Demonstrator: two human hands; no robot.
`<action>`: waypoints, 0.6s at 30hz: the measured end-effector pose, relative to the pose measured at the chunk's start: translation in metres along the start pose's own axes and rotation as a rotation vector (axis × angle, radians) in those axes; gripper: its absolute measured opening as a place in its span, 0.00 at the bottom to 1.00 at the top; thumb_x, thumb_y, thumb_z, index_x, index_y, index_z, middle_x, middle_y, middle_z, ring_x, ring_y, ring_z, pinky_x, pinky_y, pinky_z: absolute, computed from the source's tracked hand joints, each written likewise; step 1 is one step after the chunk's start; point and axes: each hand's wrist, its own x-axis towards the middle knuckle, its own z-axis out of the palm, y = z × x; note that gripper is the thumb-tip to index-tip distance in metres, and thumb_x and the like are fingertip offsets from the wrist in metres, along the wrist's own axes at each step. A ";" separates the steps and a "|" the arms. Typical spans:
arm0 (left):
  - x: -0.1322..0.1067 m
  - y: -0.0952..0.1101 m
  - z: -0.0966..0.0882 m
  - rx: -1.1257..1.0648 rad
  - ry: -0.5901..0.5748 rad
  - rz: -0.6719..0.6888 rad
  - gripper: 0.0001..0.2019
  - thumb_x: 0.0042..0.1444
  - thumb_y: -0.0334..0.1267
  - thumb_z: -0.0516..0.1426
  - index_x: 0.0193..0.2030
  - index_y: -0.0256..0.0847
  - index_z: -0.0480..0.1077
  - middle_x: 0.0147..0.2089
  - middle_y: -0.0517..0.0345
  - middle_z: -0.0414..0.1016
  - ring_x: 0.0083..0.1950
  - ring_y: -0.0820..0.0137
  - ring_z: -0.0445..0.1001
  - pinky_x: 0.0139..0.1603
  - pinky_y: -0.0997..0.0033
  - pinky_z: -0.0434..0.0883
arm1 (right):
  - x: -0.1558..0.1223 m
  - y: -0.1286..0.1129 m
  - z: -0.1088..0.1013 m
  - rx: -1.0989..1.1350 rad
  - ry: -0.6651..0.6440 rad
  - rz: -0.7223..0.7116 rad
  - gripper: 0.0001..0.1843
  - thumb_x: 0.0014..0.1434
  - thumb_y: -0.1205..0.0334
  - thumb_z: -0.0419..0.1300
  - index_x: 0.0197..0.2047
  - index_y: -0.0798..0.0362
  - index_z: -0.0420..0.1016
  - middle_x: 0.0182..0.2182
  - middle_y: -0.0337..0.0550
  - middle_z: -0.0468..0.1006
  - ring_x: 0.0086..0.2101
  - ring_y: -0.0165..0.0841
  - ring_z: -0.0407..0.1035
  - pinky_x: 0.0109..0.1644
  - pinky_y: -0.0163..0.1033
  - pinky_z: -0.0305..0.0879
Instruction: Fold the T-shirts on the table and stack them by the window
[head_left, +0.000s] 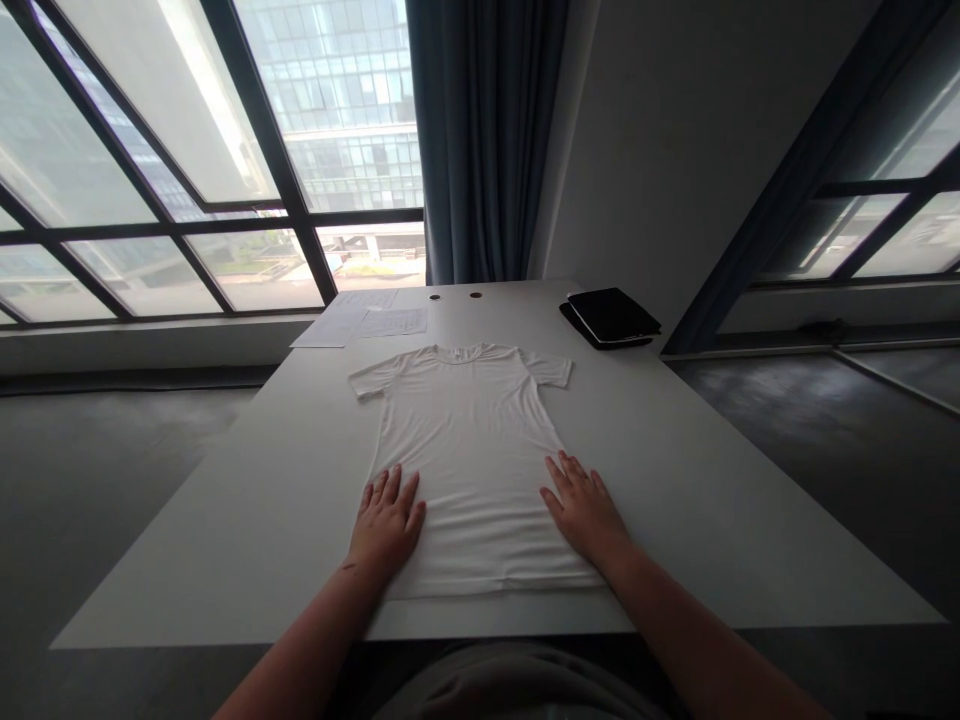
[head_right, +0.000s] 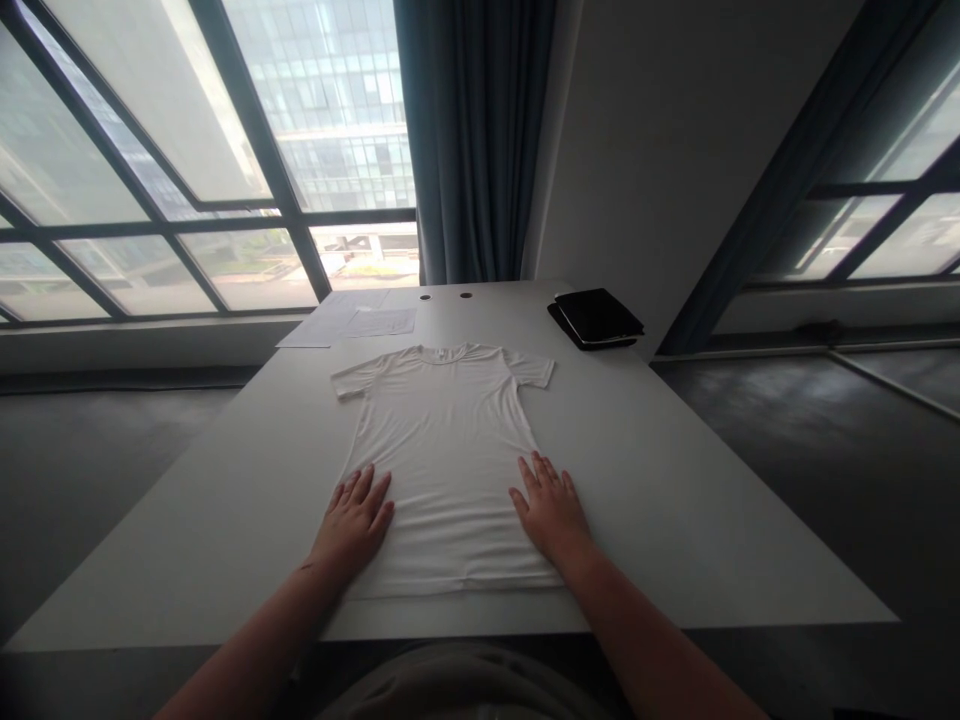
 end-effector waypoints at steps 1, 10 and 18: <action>-0.002 -0.002 0.000 -0.002 -0.006 0.003 0.28 0.71 0.49 0.50 0.74 0.46 0.63 0.78 0.46 0.55 0.79 0.51 0.53 0.77 0.45 0.52 | -0.001 0.003 0.000 0.000 -0.010 0.014 0.32 0.73 0.52 0.48 0.75 0.52 0.60 0.74 0.55 0.57 0.71 0.49 0.54 0.73 0.64 0.49; -0.031 -0.027 -0.001 0.011 -0.020 -0.041 0.29 0.69 0.50 0.50 0.74 0.49 0.63 0.79 0.47 0.54 0.79 0.52 0.53 0.75 0.43 0.55 | -0.029 0.034 -0.007 0.015 -0.082 -0.073 0.33 0.72 0.51 0.49 0.77 0.45 0.57 0.76 0.49 0.52 0.73 0.50 0.48 0.73 0.69 0.45; -0.059 -0.088 -0.006 -0.026 -0.026 0.055 0.28 0.71 0.50 0.48 0.76 0.53 0.59 0.79 0.54 0.53 0.78 0.57 0.55 0.76 0.46 0.55 | -0.025 0.098 -0.019 0.201 -0.061 -0.332 0.31 0.72 0.46 0.51 0.74 0.43 0.63 0.74 0.49 0.58 0.73 0.46 0.51 0.74 0.61 0.51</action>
